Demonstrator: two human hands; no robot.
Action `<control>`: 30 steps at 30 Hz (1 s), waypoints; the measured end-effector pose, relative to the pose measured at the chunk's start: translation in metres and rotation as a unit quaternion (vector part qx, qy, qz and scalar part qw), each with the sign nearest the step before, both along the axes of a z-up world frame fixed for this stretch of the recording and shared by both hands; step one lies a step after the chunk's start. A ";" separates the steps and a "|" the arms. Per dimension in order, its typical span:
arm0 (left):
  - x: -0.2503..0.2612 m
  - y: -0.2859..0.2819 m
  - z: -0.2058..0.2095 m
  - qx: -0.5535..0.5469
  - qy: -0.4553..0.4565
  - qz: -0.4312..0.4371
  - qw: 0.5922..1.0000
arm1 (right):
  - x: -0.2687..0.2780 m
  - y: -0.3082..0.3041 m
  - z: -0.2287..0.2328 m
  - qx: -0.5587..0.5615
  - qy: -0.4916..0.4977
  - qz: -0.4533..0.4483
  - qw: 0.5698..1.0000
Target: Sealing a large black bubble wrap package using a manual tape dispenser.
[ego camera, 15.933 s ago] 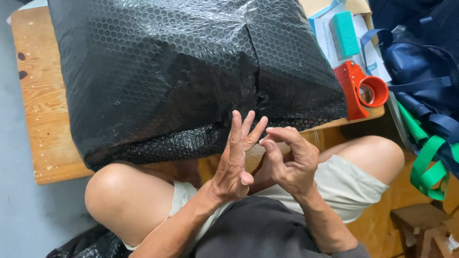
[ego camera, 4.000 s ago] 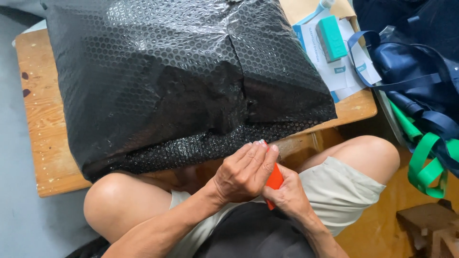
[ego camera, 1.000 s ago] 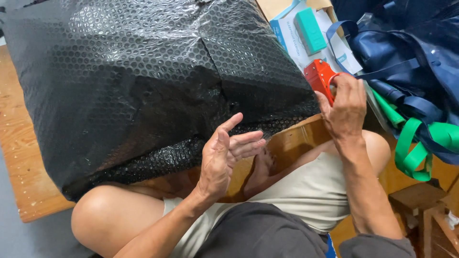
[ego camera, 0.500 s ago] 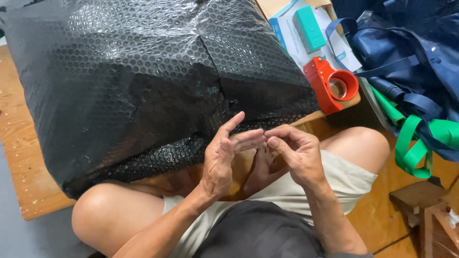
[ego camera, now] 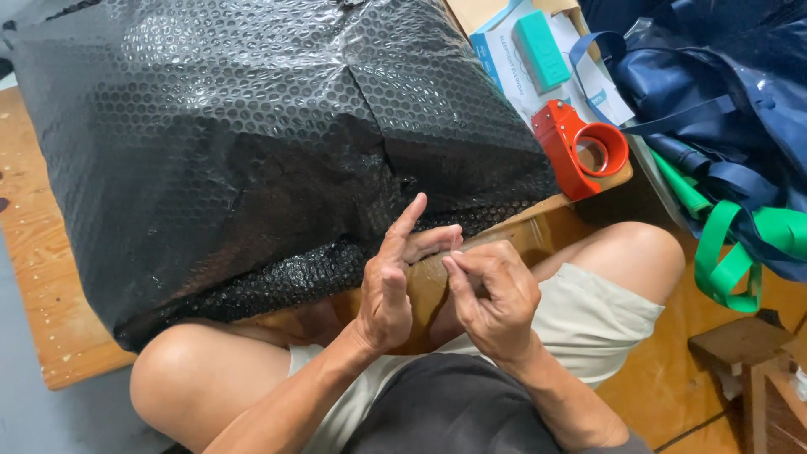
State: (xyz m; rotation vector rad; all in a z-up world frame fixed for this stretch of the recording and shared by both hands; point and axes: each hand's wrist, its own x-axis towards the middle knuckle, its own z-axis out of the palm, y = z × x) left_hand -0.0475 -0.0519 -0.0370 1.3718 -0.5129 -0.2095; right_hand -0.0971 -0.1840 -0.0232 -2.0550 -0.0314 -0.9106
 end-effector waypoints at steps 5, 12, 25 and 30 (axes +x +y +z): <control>-0.004 -0.002 0.000 0.004 -0.008 0.003 1.000 | 0.005 0.006 0.004 -0.019 -0.028 0.008 0.999; -0.002 -0.003 -0.004 -0.014 0.023 -0.010 1.000 | 0.004 0.010 0.002 -0.045 -0.036 0.016 0.998; 0.010 0.005 -0.019 -0.114 0.158 -0.064 0.979 | -0.030 0.001 0.007 0.028 0.076 0.118 0.990; 0.009 0.001 -0.011 -0.017 0.138 0.010 0.990 | -0.032 -0.095 -0.037 0.110 0.138 -0.026 0.984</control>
